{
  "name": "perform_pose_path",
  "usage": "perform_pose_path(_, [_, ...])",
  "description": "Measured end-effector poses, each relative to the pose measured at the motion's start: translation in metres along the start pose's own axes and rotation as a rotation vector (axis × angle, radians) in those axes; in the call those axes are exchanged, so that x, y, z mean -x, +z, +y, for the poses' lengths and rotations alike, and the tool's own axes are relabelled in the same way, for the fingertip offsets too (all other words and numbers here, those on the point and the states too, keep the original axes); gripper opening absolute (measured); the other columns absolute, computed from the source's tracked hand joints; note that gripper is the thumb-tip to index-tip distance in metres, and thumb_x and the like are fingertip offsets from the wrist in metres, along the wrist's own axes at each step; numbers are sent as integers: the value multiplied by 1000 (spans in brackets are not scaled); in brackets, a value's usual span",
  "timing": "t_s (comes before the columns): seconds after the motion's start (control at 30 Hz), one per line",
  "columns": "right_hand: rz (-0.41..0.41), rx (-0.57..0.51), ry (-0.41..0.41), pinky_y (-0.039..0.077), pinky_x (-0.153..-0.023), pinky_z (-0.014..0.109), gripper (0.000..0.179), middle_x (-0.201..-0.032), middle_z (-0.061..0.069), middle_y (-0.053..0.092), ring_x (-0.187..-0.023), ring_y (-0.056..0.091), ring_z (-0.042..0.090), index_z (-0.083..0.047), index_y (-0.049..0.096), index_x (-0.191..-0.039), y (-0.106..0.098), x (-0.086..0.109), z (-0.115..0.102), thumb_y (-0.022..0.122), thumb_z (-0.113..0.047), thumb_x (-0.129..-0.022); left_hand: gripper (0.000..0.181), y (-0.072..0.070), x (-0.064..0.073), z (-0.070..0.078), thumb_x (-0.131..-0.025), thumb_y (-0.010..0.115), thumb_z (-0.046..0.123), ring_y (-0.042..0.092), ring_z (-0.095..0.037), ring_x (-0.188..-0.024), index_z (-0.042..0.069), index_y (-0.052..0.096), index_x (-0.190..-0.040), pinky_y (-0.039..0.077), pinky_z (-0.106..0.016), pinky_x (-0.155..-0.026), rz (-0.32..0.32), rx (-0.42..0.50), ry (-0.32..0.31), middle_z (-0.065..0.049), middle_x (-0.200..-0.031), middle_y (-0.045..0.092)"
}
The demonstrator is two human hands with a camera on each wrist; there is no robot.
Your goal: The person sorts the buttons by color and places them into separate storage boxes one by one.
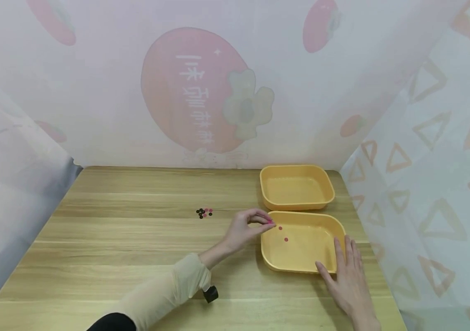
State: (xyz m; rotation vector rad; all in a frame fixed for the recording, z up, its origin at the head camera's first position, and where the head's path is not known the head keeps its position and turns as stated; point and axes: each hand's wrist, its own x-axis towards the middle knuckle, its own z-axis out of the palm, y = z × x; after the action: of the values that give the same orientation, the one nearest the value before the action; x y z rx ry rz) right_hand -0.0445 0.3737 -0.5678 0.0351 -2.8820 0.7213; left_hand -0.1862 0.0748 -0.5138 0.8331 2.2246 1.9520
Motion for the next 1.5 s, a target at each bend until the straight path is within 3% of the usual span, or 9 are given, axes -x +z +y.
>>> perform_pose_path(0.17, [-11,-16,5,-1,-137,74,88,-182,34,0,-170,-3,56,-2,12,-175,-1,0,-1,57,-43,-113,15,16,-2,2,-95,84,4,82,-10,-92,-3,78,-108,62,-15,-83,-25,79,-82,-21,-104,85])
perform_pose_path(0.4, [-12,-16,9,-1,-138,73,88,-182,33,0,-170,-3,54,-3,11,-176,-2,0,-2,57,-43,-113,17,33,-6,2,-95,84,0,84,-38,-90,-7,76,-109,60,-13,-71,-61,152,-104,-27,-103,83])
perform_pose_path(0.63, [-27,-17,16,-1,-136,75,88,-183,31,-5,-169,-4,56,-4,9,-176,-2,0,-3,56,-44,-113,19,43,-11,-1,-96,83,1,71,2,-68,-9,75,-110,54,-10,-64,-65,169,-107,-30,-103,82])
perform_pose_path(0.9, [-31,-13,18,-4,-138,72,88,-183,30,-6,-170,-5,55,-4,8,-176,-2,0,-3,55,-45,-114,18,48,-12,-2,-96,83,3,68,4,-67,-8,75,-108,59,-15,-64,-61,167,-119,-31,-103,81])
perform_pose_path(1.0, [-30,-14,19,-2,-137,73,88,-183,32,-4,-170,-5,56,-4,9,-176,-2,0,-3,55,-45,-114,16,49,-12,-2,-97,83,3,78,-14,-77,-7,76,-108,69,-34,-70,-49,147,-112,-28,-105,82])
perform_pose_path(1.13, [-31,-17,15,0,-135,77,88,-182,33,-3,-169,-4,57,-3,9,-176,-3,0,-3,55,-44,-113,21,49,-11,-2,-96,86,9,78,-29,-115,0,80,-115,67,-53,-96,-32,48,-104,-16,-121,83])
perform_pose_path(1.27, [-34,-19,11,-1,-134,78,87,-182,32,-5,-170,-7,55,-3,8,-176,-3,1,-3,55,-44,-114,32,47,-9,-3,-94,89,14,67,-20,-140,4,81,-123,54,-41,-121,-33,-19,-105,-10,-142,76])
perform_pose_path(1.37, [-28,-19,6,-2,-135,78,87,-182,33,-4,-170,-7,55,-3,9,-176,-3,1,-3,55,-43,-114,35,43,-9,-4,-94,89,14,64,-21,-146,3,80,-125,47,-36,-128,-37,-19,-95,-10,-148,74])
perform_pose_path(1.5, [-17,-16,2,-4,-137,74,87,-182,33,-3,-170,-5,55,-3,9,-176,-3,1,-2,55,-43,-114,34,34,-8,-5,-95,87,12,66,-25,-145,2,80,-127,48,-38,-128,-25,-6,-83,-13,-143,76])
